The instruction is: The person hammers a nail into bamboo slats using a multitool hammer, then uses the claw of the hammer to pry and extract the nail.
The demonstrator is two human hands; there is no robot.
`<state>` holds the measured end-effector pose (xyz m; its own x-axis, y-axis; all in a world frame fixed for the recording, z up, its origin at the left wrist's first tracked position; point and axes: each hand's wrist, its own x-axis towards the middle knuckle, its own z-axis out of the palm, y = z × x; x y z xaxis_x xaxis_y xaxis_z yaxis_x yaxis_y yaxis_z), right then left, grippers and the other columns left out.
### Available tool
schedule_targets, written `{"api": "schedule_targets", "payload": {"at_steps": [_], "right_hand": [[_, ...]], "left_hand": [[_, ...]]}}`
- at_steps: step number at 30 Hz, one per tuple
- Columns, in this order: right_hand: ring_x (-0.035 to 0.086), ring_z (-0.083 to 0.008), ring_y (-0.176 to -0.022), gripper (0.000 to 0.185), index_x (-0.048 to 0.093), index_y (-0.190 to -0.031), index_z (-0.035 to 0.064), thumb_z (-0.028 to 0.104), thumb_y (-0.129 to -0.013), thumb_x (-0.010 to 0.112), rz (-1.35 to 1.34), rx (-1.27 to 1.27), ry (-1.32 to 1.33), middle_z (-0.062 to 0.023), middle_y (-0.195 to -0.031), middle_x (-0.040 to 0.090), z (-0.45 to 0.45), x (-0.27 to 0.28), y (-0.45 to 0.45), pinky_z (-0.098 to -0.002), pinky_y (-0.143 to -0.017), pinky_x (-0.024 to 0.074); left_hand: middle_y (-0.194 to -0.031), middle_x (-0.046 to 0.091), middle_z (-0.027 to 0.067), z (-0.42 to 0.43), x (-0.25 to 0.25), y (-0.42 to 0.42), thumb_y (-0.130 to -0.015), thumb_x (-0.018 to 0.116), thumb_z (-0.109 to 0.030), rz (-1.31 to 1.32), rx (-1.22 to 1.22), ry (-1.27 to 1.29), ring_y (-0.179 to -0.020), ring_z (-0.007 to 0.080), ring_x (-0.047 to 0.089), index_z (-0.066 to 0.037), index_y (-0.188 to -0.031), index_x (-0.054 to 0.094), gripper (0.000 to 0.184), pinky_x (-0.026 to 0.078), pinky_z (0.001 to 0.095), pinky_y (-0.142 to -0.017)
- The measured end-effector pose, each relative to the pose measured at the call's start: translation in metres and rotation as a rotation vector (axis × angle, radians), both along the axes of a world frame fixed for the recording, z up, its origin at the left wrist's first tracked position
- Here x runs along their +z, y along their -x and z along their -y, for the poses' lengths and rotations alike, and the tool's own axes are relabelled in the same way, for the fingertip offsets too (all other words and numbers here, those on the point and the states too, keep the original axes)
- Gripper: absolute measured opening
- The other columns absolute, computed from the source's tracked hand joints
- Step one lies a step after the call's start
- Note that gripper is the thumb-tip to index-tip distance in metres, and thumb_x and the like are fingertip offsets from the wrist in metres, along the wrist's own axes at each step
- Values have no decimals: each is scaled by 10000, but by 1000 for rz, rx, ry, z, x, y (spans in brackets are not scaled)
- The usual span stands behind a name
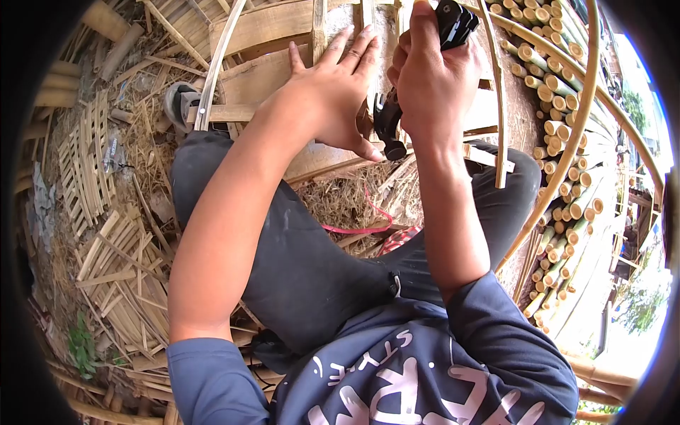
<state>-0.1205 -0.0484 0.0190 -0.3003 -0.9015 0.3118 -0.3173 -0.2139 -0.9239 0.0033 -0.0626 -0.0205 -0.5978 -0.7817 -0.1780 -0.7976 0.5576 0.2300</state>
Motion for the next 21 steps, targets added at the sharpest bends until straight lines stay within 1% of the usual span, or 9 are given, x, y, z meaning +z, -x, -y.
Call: {"api": "schedule_targets", "payload": {"at_steps": [1, 6, 12, 15, 16, 17, 19, 20, 21], "right_hand": [[462, -65, -500, 367, 609, -766, 42, 220, -1082, 557, 19, 4, -5, 15, -578, 522, 0, 1, 0, -266, -449, 323], [461, -70, -500, 360, 606, -762, 41, 207, -1078, 558, 102, -6, -20, 13, -582, 526, -1, 2, -1, -267, -451, 322], [447, -72, -472, 342, 605, -752, 36, 173, -1063, 573, 1, 38, 97, 18, -560, 511, -5, -2, 3, -276, -440, 307], [441, -76, -457, 331, 602, -740, 28, 146, -1049, 590, -49, -6, 255, 16, -544, 500, -9, -5, -5, -282, -437, 300], [458, -85, -472, 274, 612, -770, 24, 89, -1035, 587, -153, 34, 362, 14, -566, 511, -13, -12, -2, -282, -439, 295], [426, -77, -468, 297, 580, -754, 61, 117, -1046, 580, -237, -109, 560, 32, -568, 476, -9, -23, -15, -272, -433, 284], [353, -53, -448, 398, 483, -709, 112, 261, -1044, 637, 23, 16, 336, 66, -567, 418, -26, -14, -20, -253, -428, 325], [318, -50, -417, 433, 465, -666, 102, 225, -1045, 634, 160, 41, 278, 64, -541, 399, -19, -14, -9, -248, -406, 239], [327, -49, -422, 427, 470, -670, 100, 222, -1045, 635, 242, 86, 261, 61, -544, 398, -18, -13, -2, -246, -412, 239]], "left_hand": [[-1740, -8, 118, -1, 1, 0, -561, 947, -564, -12, 9, -14, -1602, 320, 5, -23, -1644, 32, 1517, 125, 794, -1173], [-1737, 24, 124, -2, -1, 0, -567, 948, -562, -23, 17, -1, -1602, 318, 19, -15, -1640, 43, 1507, 147, 789, -1174], [-1733, 64, 129, -2, -6, -1, -605, 939, -523, -85, 18, 9, -1599, 328, 40, -15, -1639, 68, 1444, 165, 797, -1164], [-1735, 62, 121, 6, -3, -1, -617, 924, -541, -89, 6, -81, -1599, 333, 37, -19, -1642, 46, 1447, 194, 798, -1156], [-1737, 59, 117, 10, 1, -2, -616, 918, -558, -83, 1, -126, -1599, 335, 34, -22, -1644, 30, 1460, 207, 799, -1153], [-1737, 48, 123, 13, 7, -4, -627, 913, -535, -35, -46, -183, -1598, 343, 32, -17, -1643, 35, 1439, 200, 786, -1164], [-1737, 46, 123, 8, 3, -1, -629, 910, -545, -38, -15, -111, -1598, 343, 32, -19, -1643, 26, 1444, 201, 787, -1164], [-1737, 45, 123, 6, 0, -1, -630, 909, -550, -40, 3, -74, -1598, 343, 32, -19, -1643, 22, 1447, 202, 787, -1164], [-1736, 42, 124, 2, -2, -1, -626, 910, -565, -97, 13, -31, -1598, 343, 29, -22, -1644, 15, 1460, 205, 788, -1162]]}}
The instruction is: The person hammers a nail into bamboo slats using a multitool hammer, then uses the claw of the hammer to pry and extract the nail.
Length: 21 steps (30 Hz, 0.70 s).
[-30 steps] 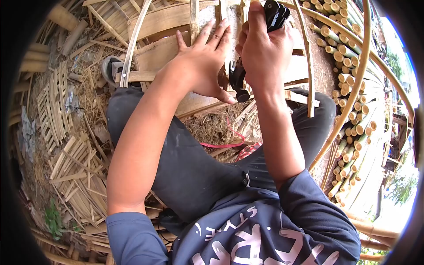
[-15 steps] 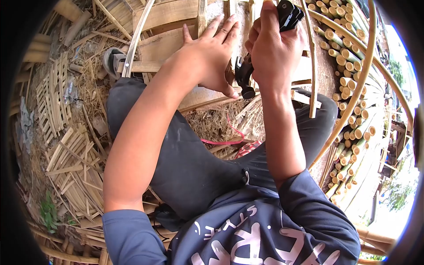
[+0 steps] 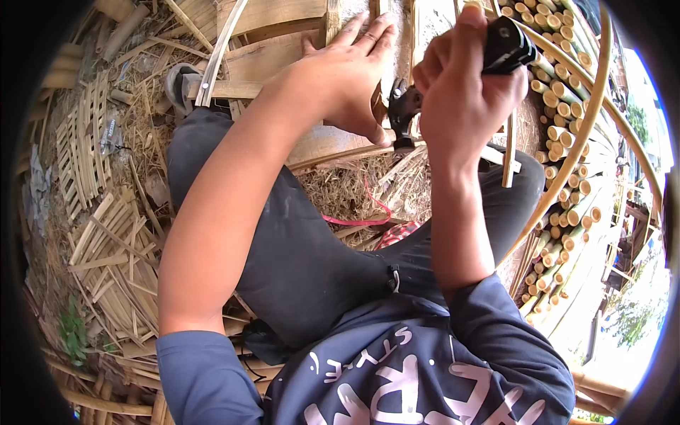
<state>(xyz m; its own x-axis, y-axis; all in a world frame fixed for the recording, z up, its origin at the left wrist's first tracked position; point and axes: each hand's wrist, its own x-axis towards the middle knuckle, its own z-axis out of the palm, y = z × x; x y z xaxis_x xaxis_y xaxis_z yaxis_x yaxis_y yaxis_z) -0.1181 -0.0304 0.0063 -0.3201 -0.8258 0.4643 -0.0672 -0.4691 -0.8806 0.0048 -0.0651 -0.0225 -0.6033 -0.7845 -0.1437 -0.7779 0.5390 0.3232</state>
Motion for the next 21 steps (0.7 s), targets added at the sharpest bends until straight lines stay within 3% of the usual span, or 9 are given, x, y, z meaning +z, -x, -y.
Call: {"api": "schedule_targets", "payload": {"at_steps": [7, 11, 16, 21], "right_hand": [[370, -71, -474, 416, 469, -694, 86, 233, -1053, 620, 140, 2, -92, 37, -599, 397, -2, 10, 3, -263, -444, 275], [317, -88, -534, 424, 460, -724, 103, 305, -1078, 576, 318, 18, -190, 29, -643, 378, 0, 11, 20, -275, -500, 292], [328, -84, -575, 355, 443, -789, 119, 277, -1091, 544, 399, 37, -224, 32, -689, 369, 7, 7, 38, -269, -526, 307], [328, -84, -578, 323, 439, -825, 121, 272, -1096, 530, 459, 77, -236, 35, -697, 366, 12, 4, 47, -264, -528, 312]], "left_hand": [[-1738, 41, 108, 0, -6, -2, -624, 910, -590, -22, -6, 24, -1597, 348, 18, -21, -1644, 25, 1465, 225, 771, -1170], [-1736, 55, 115, -2, -6, -2, -615, 912, -608, -52, 9, 8, -1596, 352, 28, -21, -1644, 27, 1478, 252, 742, -1180], [-1739, 30, 115, 0, -6, -2, -602, 870, -700, -12, -7, 13, -1597, 352, 22, -77, -1653, -12, 1507, 228, 733, -1190], [-1733, 42, 142, -1, -5, -2, -588, 890, -679, -14, -3, 22, -1594, 371, 24, -86, -1654, -16, 1520, 228, 709, -1206]]}}
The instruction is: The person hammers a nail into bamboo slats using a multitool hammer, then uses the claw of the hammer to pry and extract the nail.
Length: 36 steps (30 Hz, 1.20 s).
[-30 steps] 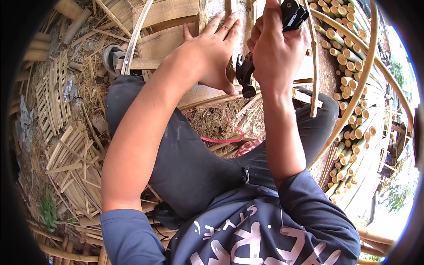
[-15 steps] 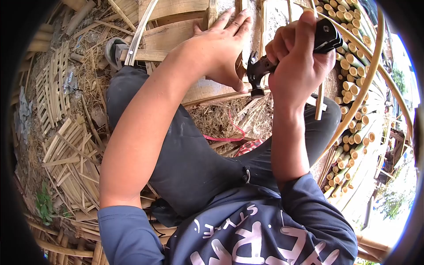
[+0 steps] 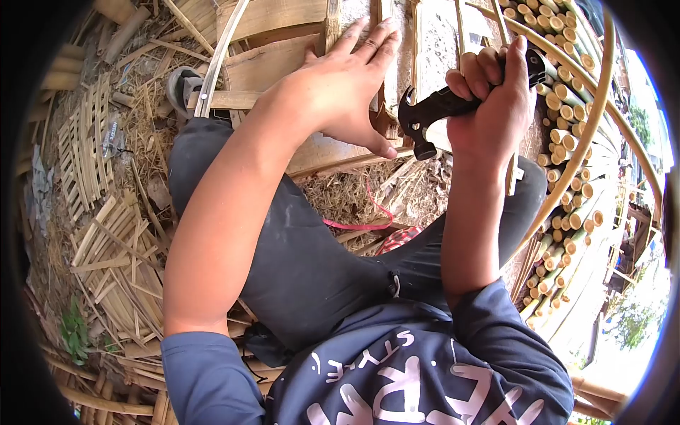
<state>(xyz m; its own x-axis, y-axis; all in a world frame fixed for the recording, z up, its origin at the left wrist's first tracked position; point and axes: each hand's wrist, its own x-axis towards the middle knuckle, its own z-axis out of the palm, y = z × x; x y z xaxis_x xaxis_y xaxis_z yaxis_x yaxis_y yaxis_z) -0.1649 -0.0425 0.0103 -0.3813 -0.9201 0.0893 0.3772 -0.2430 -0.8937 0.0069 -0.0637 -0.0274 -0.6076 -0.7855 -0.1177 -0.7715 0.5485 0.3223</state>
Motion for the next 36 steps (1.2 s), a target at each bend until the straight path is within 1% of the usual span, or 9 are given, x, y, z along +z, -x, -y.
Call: {"api": "schedule_targets", "payload": {"at_steps": [9, 11, 13, 15, 20, 21, 26, 33, 36], "right_hand": [[325, -80, -571, 324, 479, -836, 114, 302, -1094, 537, -143, 50, 95, 36, -699, 365, 4, 23, -4, -261, -527, 315], [321, -60, -513, 334, 465, -788, 132, 260, -1090, 532, 151, 254, 149, 60, -639, 360, 18, 26, 24, -241, -470, 290], [231, -38, -474, 434, 364, -704, 219, 322, -1096, 518, -15, 164, 124, 101, -585, 270, 22, 48, 20, -210, -409, 231], [245, -35, -477, 416, 382, -715, 212, 306, -1099, 512, 347, 394, 192, 104, -591, 281, 32, 48, 36, -211, -408, 233], [284, -33, -484, 342, 463, -809, 166, 324, -1112, 457, 337, 472, 194, 93, -642, 337, 25, 57, 69, -189, -403, 253], [370, -63, -546, 264, 489, -902, 66, 239, -1100, 488, 609, 797, 88, 33, -685, 391, 25, 62, 81, -237, -520, 354], [383, -57, -529, 250, 490, -937, 48, 228, -1108, 455, 798, 810, 41, 43, -675, 394, 19, 48, 115, -230, -502, 372], [395, -57, -519, 277, 448, -957, 51, 272, -1122, 420, 955, 901, 34, 31, -688, 403, 11, 12, 154, -236, -478, 358], [392, -58, -516, 300, 445, -960, 58, 303, -1128, 400, 1004, 915, 20, 33, -684, 399, 7, -4, 165, -248, -482, 362]], "left_hand": [[-1737, 18, 128, 1, 0, 0, -585, 897, -669, 2, 2, -7, -1599, 335, -19, -126, -1656, -51, 1531, 209, 724, -1203], [-1739, 4, 118, 1, -1, 0, -577, 893, -683, -6, -5, -13, -1599, 334, -24, -142, -1657, -63, 1540, 212, 735, -1196], [-1740, -16, 108, 2, 0, -2, -570, 884, -703, -18, -14, -23, -1599, 333, -35, -158, -1657, -74, 1548, 213, 746, -1189], [-1740, -35, 100, 4, -2, -2, -565, 871, -726, 13, -21, -12, -1598, 331, -47, -167, -1657, -80, 1552, 216, 752, -1184], [-1741, -62, 83, 4, 0, -1, -554, 854, -753, 97, -30, 7, -1599, 320, -64, -159, -1664, -31, 1539, 172, 748, -1198], [-1741, -68, 81, 4, 3, 0, -550, 856, -752, 89, -25, -8, -1600, 317, -56, -150, -1667, 3, 1529, 147, 745, -1205], [-1741, -19, 102, 6, 11, 0, -511, 829, -821, 66, -26, -68, -1599, 329, -36, -162, -1668, 18, 1559, 126, 701, -1233], [-1746, 19, 113, 4, 16, -2, -416, 891, -736, -8, -48, -12, -1604, 346, -1, -197, -1675, 68, 1598, 27, 709, -1221], [-1742, 59, 134, 8, 19, -4, -524, 756, -884, -29, -59, -16, -1602, 368, 10, -173, -1674, 111, 1498, 40, 708, -1211]]}}
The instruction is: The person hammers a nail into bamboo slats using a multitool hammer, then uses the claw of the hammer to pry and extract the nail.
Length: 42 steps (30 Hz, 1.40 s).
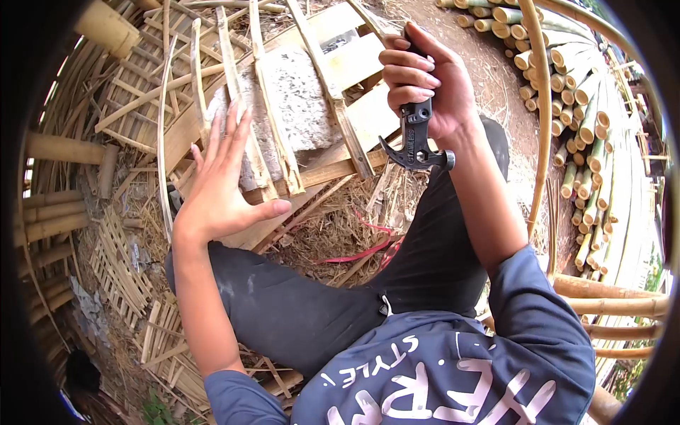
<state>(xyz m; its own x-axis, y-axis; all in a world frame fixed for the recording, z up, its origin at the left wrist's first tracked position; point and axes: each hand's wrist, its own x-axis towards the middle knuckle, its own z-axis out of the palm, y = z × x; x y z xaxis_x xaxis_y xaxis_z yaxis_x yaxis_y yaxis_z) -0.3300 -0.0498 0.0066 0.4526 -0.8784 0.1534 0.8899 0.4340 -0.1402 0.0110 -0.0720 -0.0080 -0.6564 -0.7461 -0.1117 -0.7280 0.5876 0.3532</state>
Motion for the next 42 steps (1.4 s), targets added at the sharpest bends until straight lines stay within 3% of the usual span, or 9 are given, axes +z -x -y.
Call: {"api": "schedule_targets", "payload": {"at_steps": [8, 13, 22, 23, 26, 27, 31, 36, 42], "right_hand": [[394, -71, -527, 320, 426, -978, 58, 333, -1134, 377, 41, 129, 59, 6, -706, 408, -6, -4, 16, -227, -471, 345], [342, -51, -503, 327, 489, -925, 97, 344, -1123, 403, -22, 93, -2, 56, -675, 382, -16, 4, 18, -199, -422, 287], [381, -61, -522, 311, 438, -985, 50, 320, -1131, 390, 38, 124, 72, 12, -698, 409, -12, -5, 17, -226, -465, 334], [379, -59, -520, 310, 442, -986, 48, 319, -1131, 394, 37, 124, 74, 14, -696, 408, -11, -5, 16, -226, -466, 336], [373, -56, -517, 311, 459, -985, 48, 319, -1129, 403, 19, 103, 62, 21, -692, 404, -10, -9, 17, -233, -476, 347], [373, -52, -519, 315, 475, -983, 51, 321, -1130, 404, 18, 97, 59, 28, -689, 400, -9, -11, 17, -241, -489, 359], [377, -51, -523, 322, 486, -994, 47, 323, -1132, 396, 26, 81, 69, 31, -698, 406, -6, -15, 16, -240, -500, 370], [387, -50, -524, 323, 483, -977, 39, 311, -1130, 397, 33, 65, 80, 28, -703, 409, -6, -17, 17, -239, -506, 375], [384, -48, -522, 310, 477, -976, 46, 305, -1128, 402, 6, 55, 83, 30, -705, 408, -9, -18, 15, -234, -509, 360]], "left_hand": [[-1731, 109, 166, 11, 2, -8, -705, 449, -1007, -221, -21, -151, -1595, 385, 80, -131, -1656, 218, 1314, 54, 676, -1214], [-1701, 247, 162, 5, 2, -2, -977, 328, -791, -376, 32, -119, -1588, 337, 178, -114, -1608, 366, 926, 37, 641, -1227], [-1564, 513, 115, 0, 12, 5, -995, 556, -624, -392, 117, 50, -1513, 318, 382, -97, -1483, 558, 718, 72, 643, -1229], [-1478, 595, 145, -2, 13, 7, -1003, 615, -534, -439, 130, 78, -1438, 296, 493, -59, -1449, 586, 652, 205, 572, -1231], [-1402, 644, 186, -7, 27, 16, -1005, 663, -421, -553, 193, 15, -1361, 267, 567, -17, -1404, 619, 569, 341, 453, -1188], [-1313, 692, 206, -10, 31, 21, -990, 701, -297, -571, 207, 111, -1264, 246, 634, 17, -1346, 655, 476, 440, 369, -1104], [-1176, 756, 139, -40, 45, 51, -960, 722, -164, -728, 256, 309, -1109, 213, 698, 43, -1211, 712, 325, 502, 375, -1023], [-961, 744, 112, -112, 39, 115, -976, 696, -58, -1073, 345, -433, -783, 109, 710, 48, -1063, 713, 138, 575, 250, -724], [-908, 716, 84, -123, 11, 136, -1035, 639, -134, -1095, 477, -642, -640, 67, 625, 21, -1087, 685, 169, 478, 209, -533]]}}
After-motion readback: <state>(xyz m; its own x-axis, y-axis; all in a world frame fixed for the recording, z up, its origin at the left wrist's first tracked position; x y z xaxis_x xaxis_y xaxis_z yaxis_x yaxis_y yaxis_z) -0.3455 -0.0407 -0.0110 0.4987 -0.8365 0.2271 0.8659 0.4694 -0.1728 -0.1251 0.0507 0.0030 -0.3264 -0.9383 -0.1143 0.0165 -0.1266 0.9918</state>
